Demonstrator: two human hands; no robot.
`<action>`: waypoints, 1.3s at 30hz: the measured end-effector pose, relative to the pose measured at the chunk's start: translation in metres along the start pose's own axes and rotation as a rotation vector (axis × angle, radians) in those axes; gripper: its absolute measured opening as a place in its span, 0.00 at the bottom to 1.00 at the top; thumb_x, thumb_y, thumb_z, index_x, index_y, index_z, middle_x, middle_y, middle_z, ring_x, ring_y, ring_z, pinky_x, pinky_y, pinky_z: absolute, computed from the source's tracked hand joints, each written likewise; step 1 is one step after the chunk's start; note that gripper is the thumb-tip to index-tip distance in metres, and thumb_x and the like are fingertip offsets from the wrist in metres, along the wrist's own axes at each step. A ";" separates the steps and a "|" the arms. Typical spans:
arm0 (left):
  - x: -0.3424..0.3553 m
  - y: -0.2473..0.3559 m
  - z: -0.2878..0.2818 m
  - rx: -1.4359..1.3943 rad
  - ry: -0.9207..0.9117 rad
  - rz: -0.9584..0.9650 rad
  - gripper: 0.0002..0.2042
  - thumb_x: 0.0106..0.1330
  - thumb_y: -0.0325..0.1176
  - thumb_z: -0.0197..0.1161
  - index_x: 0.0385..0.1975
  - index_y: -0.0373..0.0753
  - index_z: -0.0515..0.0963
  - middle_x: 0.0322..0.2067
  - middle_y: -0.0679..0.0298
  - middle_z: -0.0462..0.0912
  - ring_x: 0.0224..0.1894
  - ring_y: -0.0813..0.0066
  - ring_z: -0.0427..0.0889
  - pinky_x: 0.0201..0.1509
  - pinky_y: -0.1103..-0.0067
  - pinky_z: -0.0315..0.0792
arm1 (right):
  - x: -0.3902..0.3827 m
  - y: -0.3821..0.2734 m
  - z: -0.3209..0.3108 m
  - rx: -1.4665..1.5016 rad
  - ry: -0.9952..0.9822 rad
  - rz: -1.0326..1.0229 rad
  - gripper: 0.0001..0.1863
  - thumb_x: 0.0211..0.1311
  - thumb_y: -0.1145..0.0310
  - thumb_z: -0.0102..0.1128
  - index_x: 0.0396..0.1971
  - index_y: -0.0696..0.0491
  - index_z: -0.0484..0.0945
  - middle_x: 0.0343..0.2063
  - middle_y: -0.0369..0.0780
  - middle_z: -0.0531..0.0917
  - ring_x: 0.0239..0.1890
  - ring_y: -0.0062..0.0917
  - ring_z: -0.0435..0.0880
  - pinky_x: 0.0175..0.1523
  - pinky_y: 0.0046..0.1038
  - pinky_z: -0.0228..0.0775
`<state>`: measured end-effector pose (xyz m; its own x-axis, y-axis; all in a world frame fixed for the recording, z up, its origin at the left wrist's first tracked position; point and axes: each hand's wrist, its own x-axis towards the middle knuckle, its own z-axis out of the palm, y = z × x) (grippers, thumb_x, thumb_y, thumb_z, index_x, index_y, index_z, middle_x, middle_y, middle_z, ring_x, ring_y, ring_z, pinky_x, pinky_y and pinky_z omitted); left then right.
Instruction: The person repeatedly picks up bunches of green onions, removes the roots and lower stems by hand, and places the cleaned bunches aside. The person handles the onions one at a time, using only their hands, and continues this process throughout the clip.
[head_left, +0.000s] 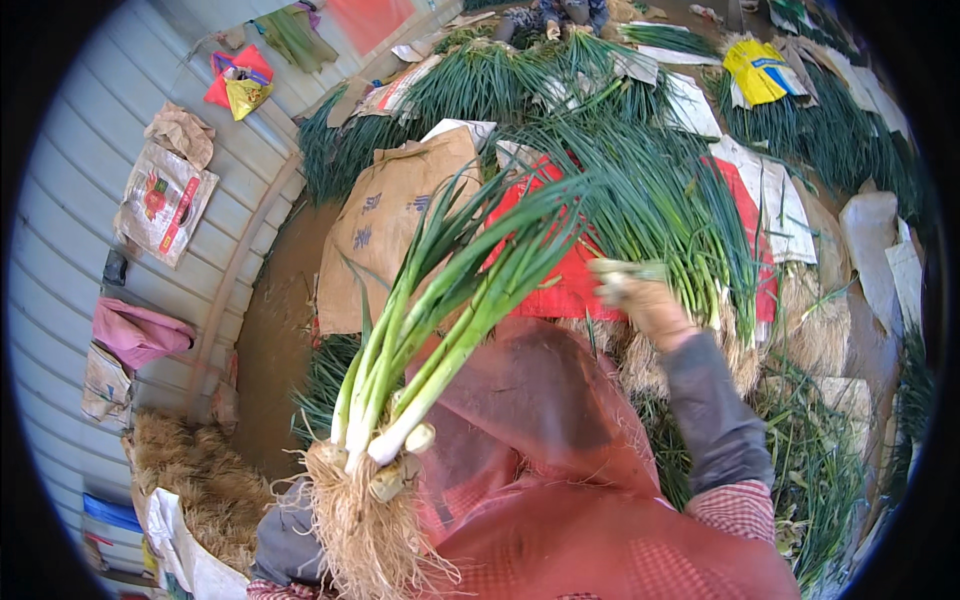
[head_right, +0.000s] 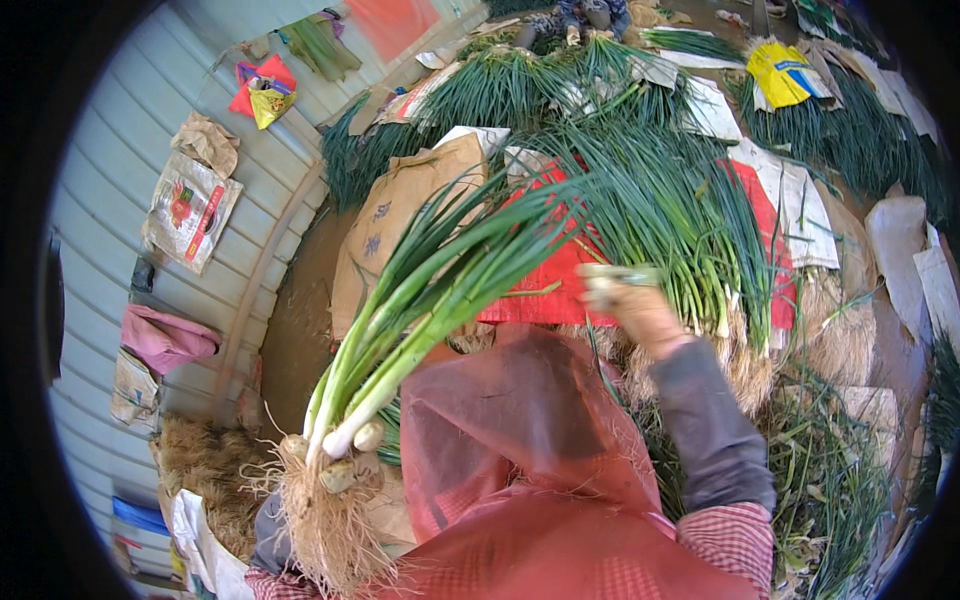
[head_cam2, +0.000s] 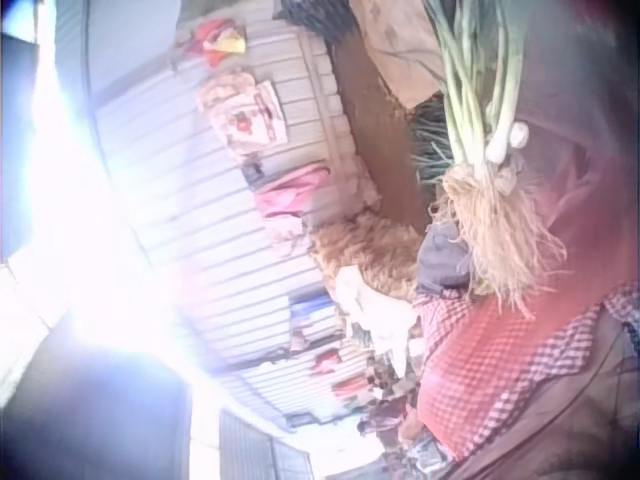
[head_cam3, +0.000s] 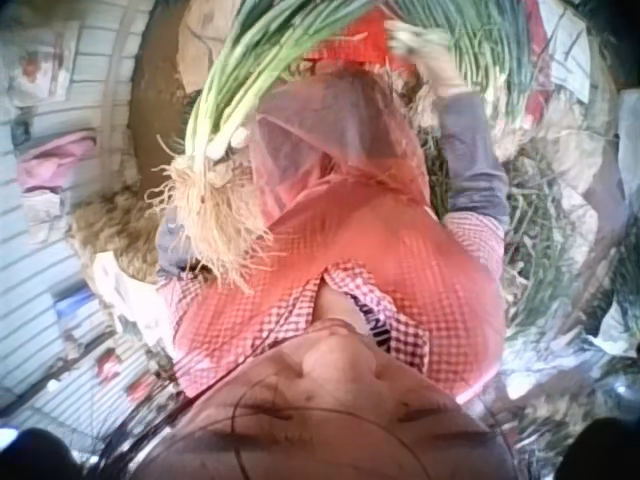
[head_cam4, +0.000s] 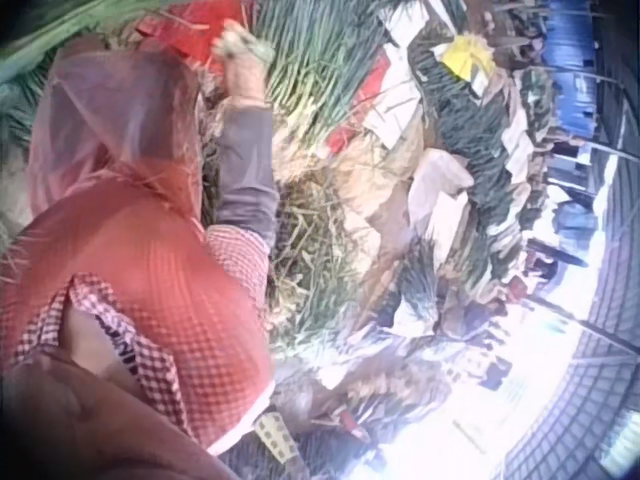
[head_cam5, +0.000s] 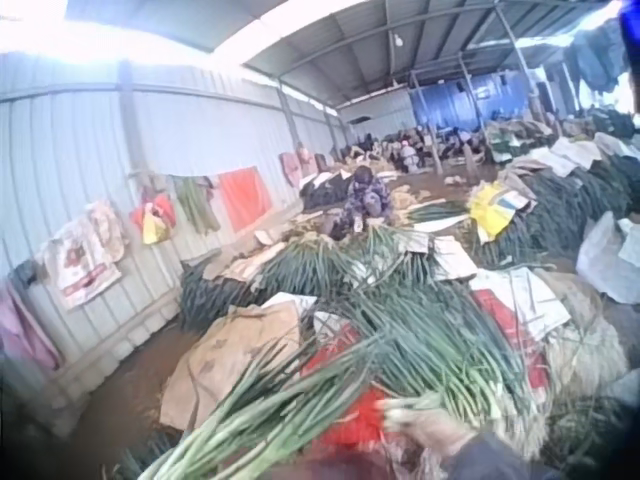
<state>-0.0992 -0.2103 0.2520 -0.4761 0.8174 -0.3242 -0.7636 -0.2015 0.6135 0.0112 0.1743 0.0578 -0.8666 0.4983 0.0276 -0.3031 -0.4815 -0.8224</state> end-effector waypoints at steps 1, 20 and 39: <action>-0.001 0.002 0.001 0.000 -0.005 0.010 0.18 0.63 0.33 0.54 0.50 0.29 0.68 0.35 0.49 0.76 0.33 0.68 0.79 0.24 0.79 0.75 | 0.009 0.010 0.028 -0.057 -0.011 0.073 0.23 0.56 0.65 0.62 0.50 0.58 0.71 0.33 0.35 0.78 0.32 0.19 0.76 0.41 0.25 0.72; -0.025 0.067 -0.013 0.035 0.002 0.287 0.18 0.61 0.34 0.55 0.47 0.30 0.69 0.33 0.53 0.76 0.31 0.70 0.78 0.26 0.78 0.75 | 0.069 0.035 0.112 -0.076 -0.029 0.095 0.16 0.59 0.64 0.59 0.47 0.52 0.77 0.21 0.29 0.74 0.16 0.11 0.68 0.21 0.16 0.62; 0.027 0.204 -0.121 -0.060 -0.151 0.604 0.17 0.60 0.36 0.56 0.45 0.32 0.70 0.31 0.57 0.76 0.29 0.71 0.77 0.28 0.77 0.76 | 0.015 0.044 -0.136 -0.426 0.645 0.041 0.07 0.61 0.65 0.56 0.33 0.51 0.80 0.20 0.28 0.75 0.16 0.12 0.67 0.20 0.14 0.55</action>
<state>-0.3208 -0.2947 0.2813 -0.7680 0.6161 0.1750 -0.4039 -0.6780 0.6142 0.0390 0.2582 -0.0552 -0.4319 0.8704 -0.2365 0.0162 -0.2547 -0.9669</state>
